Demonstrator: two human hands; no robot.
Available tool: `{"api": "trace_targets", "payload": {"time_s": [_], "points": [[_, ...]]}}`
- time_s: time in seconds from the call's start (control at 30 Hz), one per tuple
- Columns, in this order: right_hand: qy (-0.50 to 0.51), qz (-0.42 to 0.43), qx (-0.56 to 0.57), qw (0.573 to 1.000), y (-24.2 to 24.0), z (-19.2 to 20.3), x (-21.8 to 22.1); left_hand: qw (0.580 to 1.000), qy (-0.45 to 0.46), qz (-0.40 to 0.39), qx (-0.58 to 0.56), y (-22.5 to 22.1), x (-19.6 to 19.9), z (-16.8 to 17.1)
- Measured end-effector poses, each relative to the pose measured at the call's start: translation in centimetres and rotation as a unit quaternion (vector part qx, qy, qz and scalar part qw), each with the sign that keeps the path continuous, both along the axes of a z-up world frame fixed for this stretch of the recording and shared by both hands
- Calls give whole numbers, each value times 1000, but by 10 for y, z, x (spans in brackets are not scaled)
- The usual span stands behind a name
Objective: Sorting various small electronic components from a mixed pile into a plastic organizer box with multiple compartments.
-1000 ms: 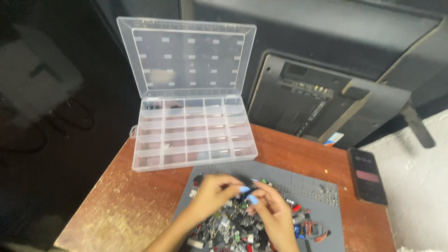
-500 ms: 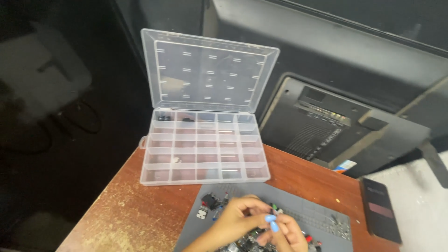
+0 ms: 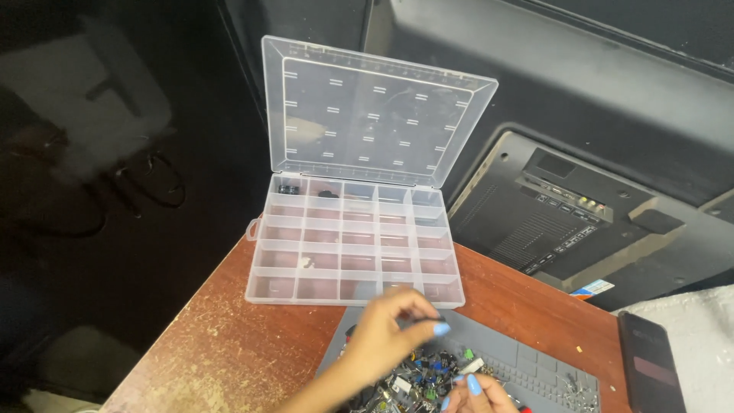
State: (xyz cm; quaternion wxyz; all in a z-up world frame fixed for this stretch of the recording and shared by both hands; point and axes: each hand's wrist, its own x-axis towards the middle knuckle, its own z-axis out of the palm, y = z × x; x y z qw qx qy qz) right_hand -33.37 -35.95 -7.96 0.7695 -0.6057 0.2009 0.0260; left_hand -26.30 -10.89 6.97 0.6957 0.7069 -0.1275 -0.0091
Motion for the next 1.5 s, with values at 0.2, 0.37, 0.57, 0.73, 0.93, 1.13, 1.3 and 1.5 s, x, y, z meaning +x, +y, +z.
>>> {"api": "trace_targets", "payload": {"time_s": [0.2, 0.37, 0.57, 0.73, 0.93, 1.13, 1.3, 1.5], "points": [[-85, 171, 168, 967, -43, -57, 5, 966, -126, 87, 208, 40, 58, 23], [-50, 89, 116, 988, -26, -36, -2, 902, -189, 158, 356, 60, 156, -13], [-32, 100, 90, 990, -19, -13, -5, 824, -192, 165, 507, 46, 253, -48], [66, 39, -37, 996, 10, 53, -9, 774, -191, 114, 593, 31, 298, -66], [19, -24, -57, 998, 21, 63, -9, 718, -162, 74, 673, 24, 315, -72], [-51, 0, -108, 993, 27, 93, -11, 686, -191, 79, 698, 27, 307, -77], [-14, -25, -105, 994, 32, 108, -10, 772, -276, 139, 556, 39, 265, -60], [-41, -38, -75, 996, 39, 120, -12, 854, -334, 101, 386, 45, 148, 0]]}}
